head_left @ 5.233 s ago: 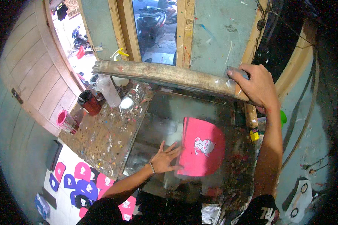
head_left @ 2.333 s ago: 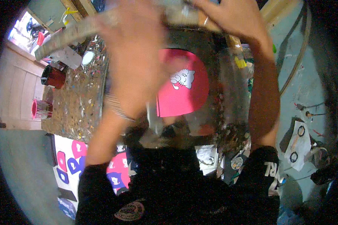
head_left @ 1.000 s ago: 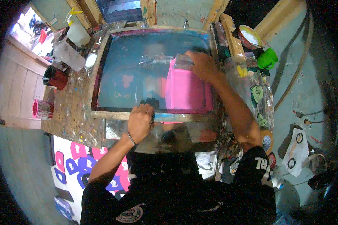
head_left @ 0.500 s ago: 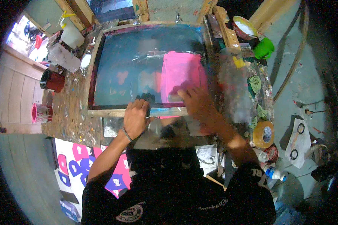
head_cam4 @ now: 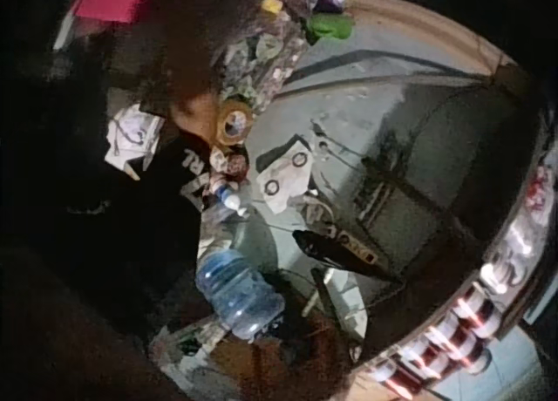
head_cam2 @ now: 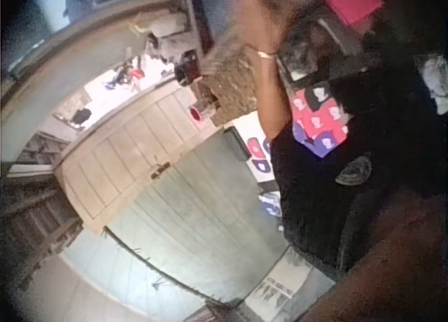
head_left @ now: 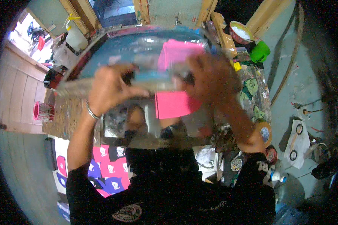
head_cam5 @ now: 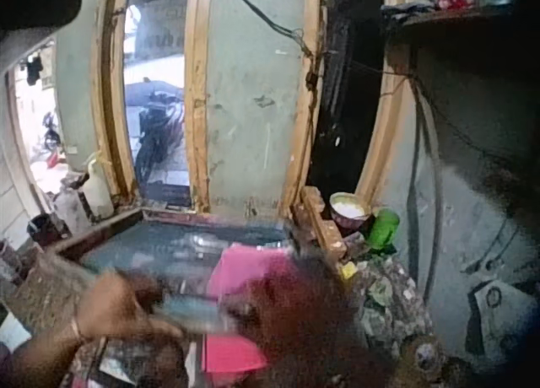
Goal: The person performs screen printing on various colored fabric pieces by lowering a screen frame onto the fabric, spreading ink with a squeegee, and placing the finished pieces on the floor to dry.
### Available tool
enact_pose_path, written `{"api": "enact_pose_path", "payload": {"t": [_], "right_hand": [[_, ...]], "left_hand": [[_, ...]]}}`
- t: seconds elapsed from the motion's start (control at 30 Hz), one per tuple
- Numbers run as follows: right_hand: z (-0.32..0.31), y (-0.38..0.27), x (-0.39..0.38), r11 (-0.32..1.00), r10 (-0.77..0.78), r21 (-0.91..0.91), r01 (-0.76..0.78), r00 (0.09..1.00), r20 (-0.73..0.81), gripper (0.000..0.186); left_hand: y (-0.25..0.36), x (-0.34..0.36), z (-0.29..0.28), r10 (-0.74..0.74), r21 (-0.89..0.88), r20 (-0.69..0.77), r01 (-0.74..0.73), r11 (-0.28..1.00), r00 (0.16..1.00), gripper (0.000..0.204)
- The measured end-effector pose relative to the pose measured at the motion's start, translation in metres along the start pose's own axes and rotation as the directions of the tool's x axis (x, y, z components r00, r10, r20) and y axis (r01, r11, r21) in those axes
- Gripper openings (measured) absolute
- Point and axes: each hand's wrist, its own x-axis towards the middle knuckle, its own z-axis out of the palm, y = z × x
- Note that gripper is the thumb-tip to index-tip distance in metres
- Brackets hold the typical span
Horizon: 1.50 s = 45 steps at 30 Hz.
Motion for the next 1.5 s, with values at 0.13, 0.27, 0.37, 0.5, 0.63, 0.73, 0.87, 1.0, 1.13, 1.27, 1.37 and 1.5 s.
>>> {"api": "enact_pose_path", "payload": {"t": [0.13, 0.27, 0.37, 0.5, 0.63, 0.73, 0.87, 1.0, 1.13, 1.27, 1.37, 1.5], "right_hand": [[-0.04, 0.039, 0.082, 0.977, 0.194, -0.102, -0.185, 0.977, 0.089, 0.068], [-0.078, 0.039, 0.13, 0.971, 0.162, 0.178, -0.161, 0.987, 0.009, 0.055], [-0.069, 0.047, 0.136, 0.978, 0.154, 0.153, -0.142, 0.985, -0.073, 0.056], [-0.068, 0.049, 0.14, 0.964, 0.203, 0.183, -0.193, 0.979, -0.034, 0.053], [-0.053, 0.088, 0.139, 0.987, 0.098, 0.127, -0.099, 0.995, 0.01, 0.052], [-0.051, 0.082, 0.134, 0.987, 0.144, 0.083, -0.14, 0.989, -0.041, 0.055], [-0.037, 0.093, 0.147, 1.0, -0.004, 0.0, 0.004, 1.0, 0.001, 0.038], [-0.013, 0.233, 0.139, 0.997, -0.023, -0.067, 0.029, 0.996, 0.086, 0.045], [-0.012, 0.303, 0.145, 0.915, -0.294, -0.212, 0.342, 0.928, 0.229, 0.047], [-0.013, 0.139, 0.138, 0.99, -0.053, 0.125, 0.065, 0.994, -0.095, 0.042], [-0.059, 0.061, 0.124, 1.0, -0.027, 0.005, 0.027, 1.0, -0.004, 0.043], [-0.053, 0.046, 0.098, 0.994, -0.105, 0.033, 0.107, 0.993, -0.052, 0.043]], "left_hand": [[0.018, 0.003, 0.012, 0.172, 0.059, -0.71, -0.185, 0.981, 0.683, 0.043], [-0.015, -0.029, 0.146, 0.187, -0.054, -0.121, -0.195, 0.979, 0.975, 0.05], [-0.039, -0.067, 0.192, 0.141, 0.154, 0.051, -0.148, 0.977, 0.989, 0.053], [-0.073, -0.125, 0.157, -0.016, 0.138, 0.089, 0.004, 0.99, 0.996, 0.053], [-0.083, -0.204, 0.114, -0.193, 0.115, 0.025, 0.189, 0.975, 0.981, 0.056], [-0.074, -0.268, 0.114, -0.618, -0.211, -0.48, 0.602, 0.771, 0.623, 0.051], [-0.044, -0.351, 0.192, -0.948, -0.93, 0.244, 0.327, -0.169, 0.204, 0.041], [-0.03, -0.285, 0.18, -0.845, -0.928, 0.347, 0.28, -0.247, 0.407, 0.034], [-0.033, -0.358, 0.166, -0.881, -0.917, 0.062, 0.375, 0.135, 0.469, 0.024], [0.008, -0.483, 0.15, -0.999, -0.917, -0.03, 0.398, 0.036, 0.021, 0.028], [0.008, -0.591, 0.233, -0.96, -0.954, 0.114, 0.243, -0.178, -0.256, 0.024], [0.03, -0.682, 0.287, -0.842, -0.968, 0.154, -0.252, -0.022, -0.517, 0.015]]}}
